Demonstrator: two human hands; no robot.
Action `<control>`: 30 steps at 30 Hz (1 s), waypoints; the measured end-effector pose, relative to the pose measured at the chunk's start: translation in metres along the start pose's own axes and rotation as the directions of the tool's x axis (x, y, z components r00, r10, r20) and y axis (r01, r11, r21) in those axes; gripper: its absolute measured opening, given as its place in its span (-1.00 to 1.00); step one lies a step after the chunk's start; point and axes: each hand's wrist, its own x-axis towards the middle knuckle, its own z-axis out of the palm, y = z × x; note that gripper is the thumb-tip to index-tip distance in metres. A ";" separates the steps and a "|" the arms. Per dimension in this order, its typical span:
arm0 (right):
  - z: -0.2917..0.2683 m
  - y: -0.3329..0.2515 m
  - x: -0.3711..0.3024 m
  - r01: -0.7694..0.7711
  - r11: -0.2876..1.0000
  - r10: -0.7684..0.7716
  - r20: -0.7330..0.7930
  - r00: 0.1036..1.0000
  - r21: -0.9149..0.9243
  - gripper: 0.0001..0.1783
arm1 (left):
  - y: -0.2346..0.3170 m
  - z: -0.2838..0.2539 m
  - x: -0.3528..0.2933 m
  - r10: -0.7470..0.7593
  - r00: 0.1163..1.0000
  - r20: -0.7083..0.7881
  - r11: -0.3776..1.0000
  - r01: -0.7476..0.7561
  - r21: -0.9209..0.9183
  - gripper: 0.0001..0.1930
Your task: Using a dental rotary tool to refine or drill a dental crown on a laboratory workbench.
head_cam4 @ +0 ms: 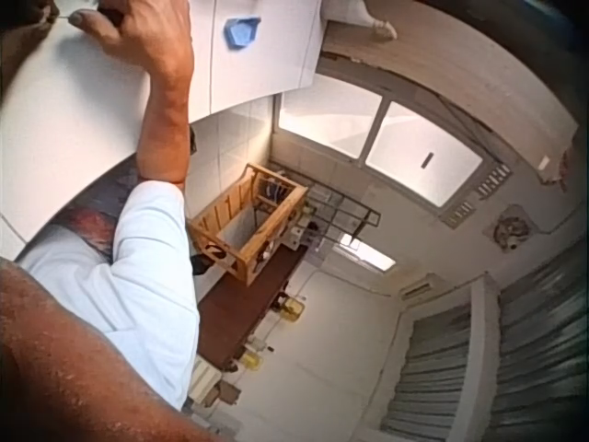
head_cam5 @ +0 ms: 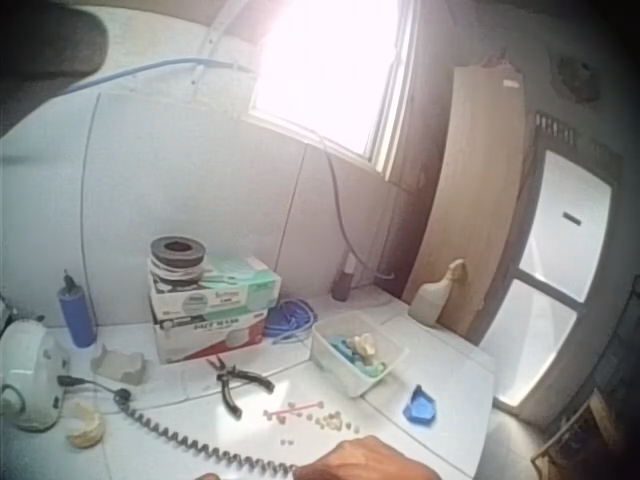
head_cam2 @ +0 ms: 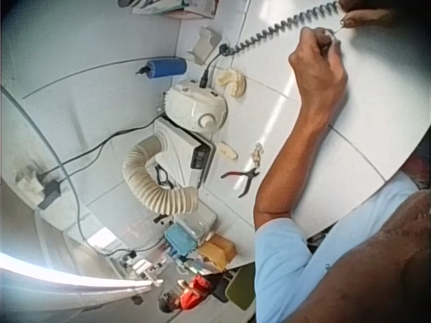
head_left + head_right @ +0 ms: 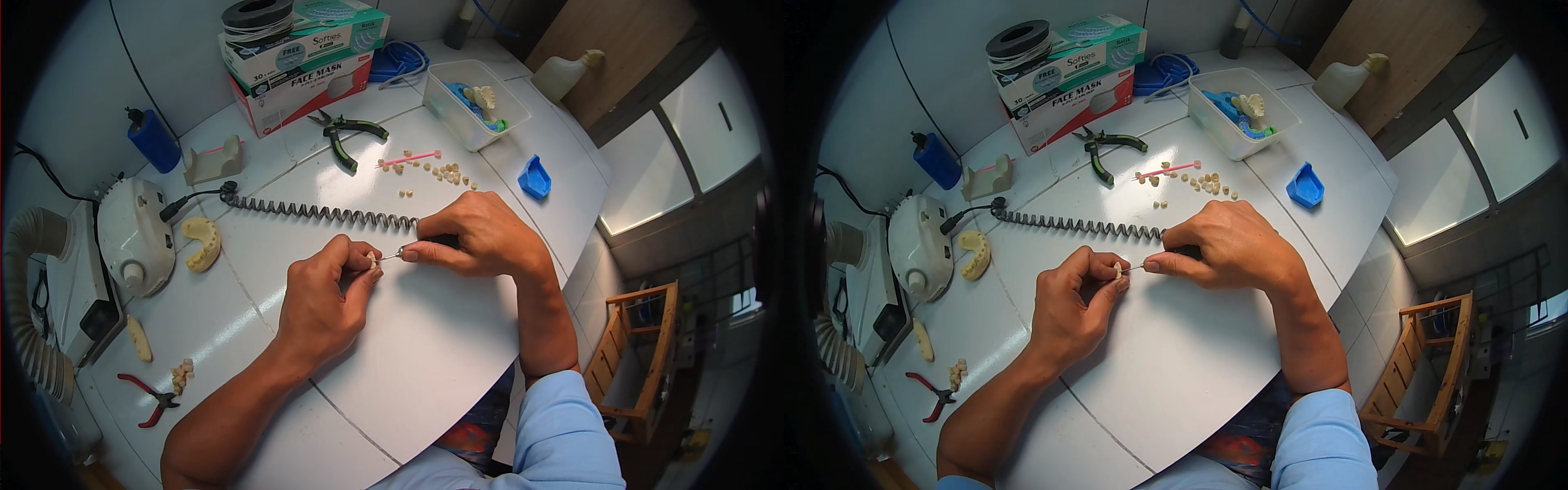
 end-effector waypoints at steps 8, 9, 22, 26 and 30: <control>0.001 0.000 0.002 -0.013 1.000 0.013 0.001 1.000 -0.002 -0.35 | -0.002 0.000 0.000 0.004 1.000 -0.002 1.000 -0.004 0.005 -0.88; 0.001 0.000 0.002 -0.020 1.000 0.020 -0.003 1.000 -0.002 -0.36 | -0.002 0.000 0.000 0.003 1.000 0.001 1.000 -0.003 0.005 -0.88; 0.000 -0.002 0.001 -0.023 1.000 0.022 -0.010 1.000 -0.011 -0.40 | -0.001 0.000 0.000 0.010 1.000 0.001 1.000 -0.010 -0.012 -0.88; 0.002 -0.001 0.002 -0.026 1.000 0.025 -0.023 0.999 -0.016 -0.39 | 0.000 -0.001 0.000 -0.006 1.000 0.012 1.000 0.006 -0.006 -0.88; 0.002 -0.001 0.002 -0.024 1.000 0.024 -0.029 0.999 -0.009 -0.37 | 0.001 -0.001 0.000 -0.015 1.000 0.005 1.000 0.015 0.000 -0.91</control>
